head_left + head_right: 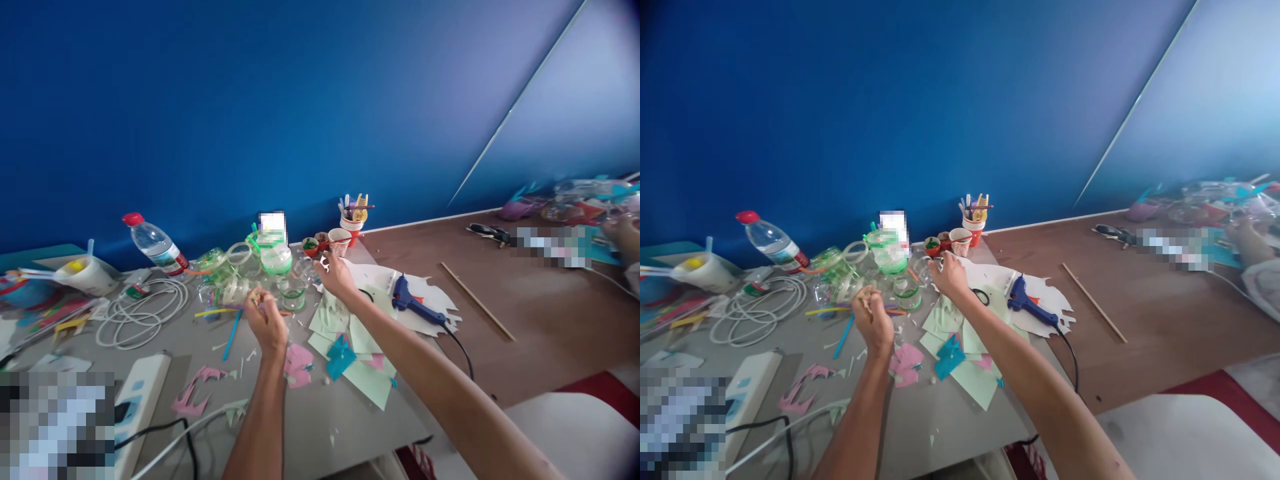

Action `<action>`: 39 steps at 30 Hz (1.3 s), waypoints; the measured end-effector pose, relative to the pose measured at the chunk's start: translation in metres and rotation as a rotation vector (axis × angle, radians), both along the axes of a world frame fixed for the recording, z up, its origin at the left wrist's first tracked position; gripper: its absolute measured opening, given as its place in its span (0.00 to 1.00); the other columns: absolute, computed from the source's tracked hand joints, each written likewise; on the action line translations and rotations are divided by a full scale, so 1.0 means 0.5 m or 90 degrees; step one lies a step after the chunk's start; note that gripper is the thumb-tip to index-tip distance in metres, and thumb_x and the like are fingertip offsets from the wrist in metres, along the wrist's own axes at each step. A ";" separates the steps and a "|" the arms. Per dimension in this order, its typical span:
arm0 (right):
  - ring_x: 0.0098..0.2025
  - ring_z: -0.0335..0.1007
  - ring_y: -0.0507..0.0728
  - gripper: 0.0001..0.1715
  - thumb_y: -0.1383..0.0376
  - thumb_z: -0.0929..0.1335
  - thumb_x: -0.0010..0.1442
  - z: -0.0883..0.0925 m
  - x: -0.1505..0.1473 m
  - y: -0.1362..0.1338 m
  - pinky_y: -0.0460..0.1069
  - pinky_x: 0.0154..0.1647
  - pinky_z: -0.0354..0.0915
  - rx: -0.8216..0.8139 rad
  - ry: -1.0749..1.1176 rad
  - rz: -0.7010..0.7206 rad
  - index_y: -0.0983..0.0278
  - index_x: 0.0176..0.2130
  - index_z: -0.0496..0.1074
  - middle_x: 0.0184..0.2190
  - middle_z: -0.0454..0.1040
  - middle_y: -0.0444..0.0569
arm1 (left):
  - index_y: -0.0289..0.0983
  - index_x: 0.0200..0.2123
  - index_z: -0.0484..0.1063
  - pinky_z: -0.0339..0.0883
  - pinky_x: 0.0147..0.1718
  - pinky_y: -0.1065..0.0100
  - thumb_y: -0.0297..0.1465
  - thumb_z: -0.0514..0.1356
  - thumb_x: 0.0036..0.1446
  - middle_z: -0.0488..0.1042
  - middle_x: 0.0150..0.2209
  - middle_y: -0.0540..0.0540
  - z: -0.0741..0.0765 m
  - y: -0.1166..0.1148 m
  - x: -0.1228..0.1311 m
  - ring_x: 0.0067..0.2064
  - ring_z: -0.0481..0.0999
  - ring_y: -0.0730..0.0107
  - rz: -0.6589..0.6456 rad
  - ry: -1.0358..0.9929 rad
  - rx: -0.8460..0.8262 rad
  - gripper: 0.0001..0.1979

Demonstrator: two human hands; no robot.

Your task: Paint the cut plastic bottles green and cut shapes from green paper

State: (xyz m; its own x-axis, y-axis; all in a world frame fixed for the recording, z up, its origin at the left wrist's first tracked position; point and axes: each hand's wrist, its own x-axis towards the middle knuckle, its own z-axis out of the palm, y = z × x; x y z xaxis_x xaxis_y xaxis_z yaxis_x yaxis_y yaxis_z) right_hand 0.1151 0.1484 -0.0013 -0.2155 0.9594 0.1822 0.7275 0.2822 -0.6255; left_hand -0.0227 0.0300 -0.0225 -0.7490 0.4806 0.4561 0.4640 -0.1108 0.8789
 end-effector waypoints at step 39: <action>0.48 0.66 0.65 0.13 0.62 0.66 0.60 -0.044 0.171 -0.113 0.54 0.45 0.54 0.002 -0.326 -0.023 0.65 0.44 0.72 0.42 0.74 0.56 | 0.36 0.47 0.67 0.61 0.51 0.51 0.33 0.66 0.47 0.74 0.42 0.38 -0.025 0.007 0.057 0.50 0.71 0.48 -0.133 0.325 -0.164 0.23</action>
